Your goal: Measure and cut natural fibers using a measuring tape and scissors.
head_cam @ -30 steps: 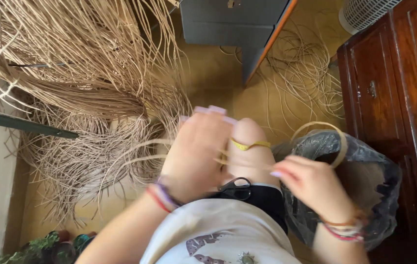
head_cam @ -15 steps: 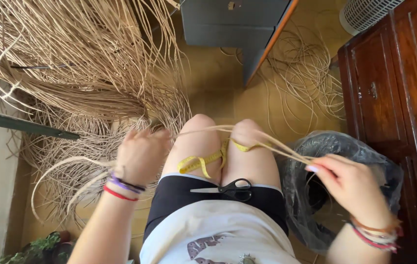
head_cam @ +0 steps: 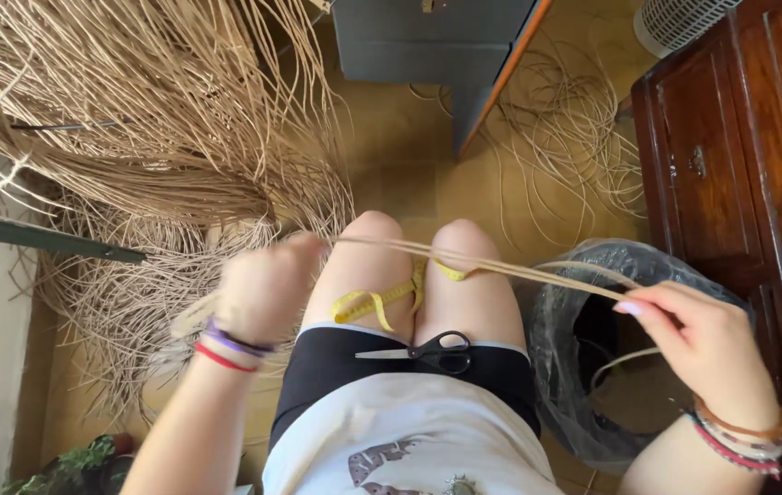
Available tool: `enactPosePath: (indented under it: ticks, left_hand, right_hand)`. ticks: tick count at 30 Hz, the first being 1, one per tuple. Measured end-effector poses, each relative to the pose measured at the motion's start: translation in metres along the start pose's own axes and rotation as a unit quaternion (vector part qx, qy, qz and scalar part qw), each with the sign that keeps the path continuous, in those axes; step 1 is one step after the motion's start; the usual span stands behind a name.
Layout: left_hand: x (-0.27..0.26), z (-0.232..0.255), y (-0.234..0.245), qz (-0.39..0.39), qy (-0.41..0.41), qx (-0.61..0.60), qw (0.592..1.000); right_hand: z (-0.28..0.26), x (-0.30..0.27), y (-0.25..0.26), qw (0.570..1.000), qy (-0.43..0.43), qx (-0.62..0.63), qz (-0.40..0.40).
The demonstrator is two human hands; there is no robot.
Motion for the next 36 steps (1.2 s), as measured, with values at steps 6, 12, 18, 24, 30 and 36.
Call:
enactPosePath:
  ticks: [6,12,18,24,30,36]
  left_hand:
    - [0.009,0.049,0.032,0.054,-0.018,0.013,0.998]
    - [0.019,0.158,0.039,0.174,-0.166,-0.078,0.968]
    - [0.008,0.023,-0.001,-0.104,-0.011,-0.037,0.994]
    - [0.008,0.056,0.015,0.086,-0.061,0.074,0.992]
    - [0.018,0.154,0.033,0.120,-0.167,-0.180,0.962]
    - [0.009,0.092,-0.007,-0.009,-0.154,-0.205,0.966]
  right_hand:
    - [-0.048,0.007,-0.033,0.999,0.021,-0.024,-0.010]
    - [-0.097,0.011,-0.048,0.987,0.144,0.034,-0.062]
    - [-0.006,0.005,-0.012,1.000,0.007,0.005,-0.010]
    - [-0.053,0.011,-0.046,0.999,0.036,-0.022,-0.028]
    - [-0.101,0.010,-0.069,0.974,0.198,0.053,-0.101]
    - [-0.042,0.009,-0.051,0.983,0.097,0.064,-0.145]
Point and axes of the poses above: each hand's wrist, its own x-axis towards the middle knuckle, its own y-axis out of the back of the hand, z = x × y, the point moved 5 cm from there along x, towards the middle knuckle, and after that the axes turned 9 degrees about -y, right-handed, at the moved point
